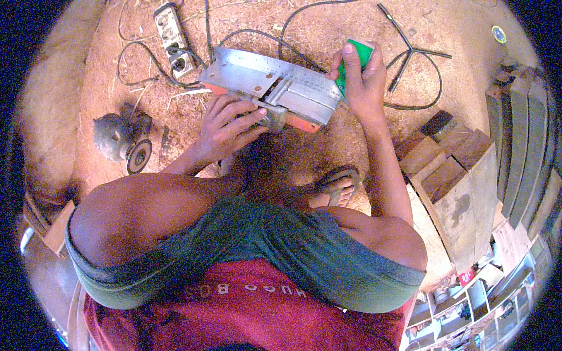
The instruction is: The person adjusts the blades of a hand planer by loosening screws with a screwdriver and checking the alignment with a square.
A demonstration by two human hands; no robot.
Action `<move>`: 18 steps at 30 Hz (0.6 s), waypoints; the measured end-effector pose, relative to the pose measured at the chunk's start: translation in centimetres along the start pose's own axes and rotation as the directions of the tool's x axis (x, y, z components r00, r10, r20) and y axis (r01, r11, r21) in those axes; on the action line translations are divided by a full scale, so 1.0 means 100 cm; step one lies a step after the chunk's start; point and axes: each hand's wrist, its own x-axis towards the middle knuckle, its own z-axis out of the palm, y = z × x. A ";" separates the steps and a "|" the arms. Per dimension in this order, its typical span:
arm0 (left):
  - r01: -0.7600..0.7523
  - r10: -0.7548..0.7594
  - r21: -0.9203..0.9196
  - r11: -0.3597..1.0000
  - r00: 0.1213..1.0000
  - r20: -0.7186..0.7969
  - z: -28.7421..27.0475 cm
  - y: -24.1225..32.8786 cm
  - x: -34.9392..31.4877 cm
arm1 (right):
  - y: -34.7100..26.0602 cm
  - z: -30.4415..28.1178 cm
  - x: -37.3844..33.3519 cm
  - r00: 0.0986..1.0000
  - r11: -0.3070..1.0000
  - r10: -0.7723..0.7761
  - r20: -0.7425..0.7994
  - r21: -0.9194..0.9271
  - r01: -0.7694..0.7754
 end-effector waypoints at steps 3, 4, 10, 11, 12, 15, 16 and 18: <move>0.000 0.000 -0.010 1.000 1.000 0.000 -0.001 0.001 0.001 | -0.002 0.001 0.000 1.000 1.000 -0.002 -0.002 0.014 0.002; 0.000 0.000 -0.005 1.000 1.000 0.000 -0.002 0.001 0.002 | -0.002 0.000 0.000 1.000 1.000 0.000 -0.005 0.021 0.000; 0.008 -0.008 -0.006 1.000 1.000 0.001 0.001 -0.002 -0.003 | 0.001 0.002 0.000 1.000 1.000 0.016 -0.015 -0.003 -0.016; 0.009 -0.009 -0.005 1.000 1.000 0.009 0.001 -0.001 -0.002 | 0.001 0.001 0.000 1.000 1.000 0.016 -0.016 -0.002 -0.016; 0.008 -0.008 -0.005 1.000 1.000 0.010 0.000 0.000 -0.001 | 0.001 0.001 0.000 1.000 1.000 0.017 -0.018 0.015 -0.016; 0.009 -0.009 0.002 1.000 1.000 0.015 -0.002 0.001 0.001 | -0.001 0.001 -0.001 1.000 0.999 0.023 -0.018 0.034 -0.022; 0.011 -0.011 0.001 1.000 1.000 0.012 -0.002 0.001 0.001 | -0.002 0.001 0.000 0.999 0.999 0.028 -0.017 0.034 -0.027; 0.010 -0.010 -0.002 1.000 1.000 0.009 -0.001 0.001 0.001 | 0.000 0.000 0.000 1.000 0.999 0.021 -0.013 0.038 -0.021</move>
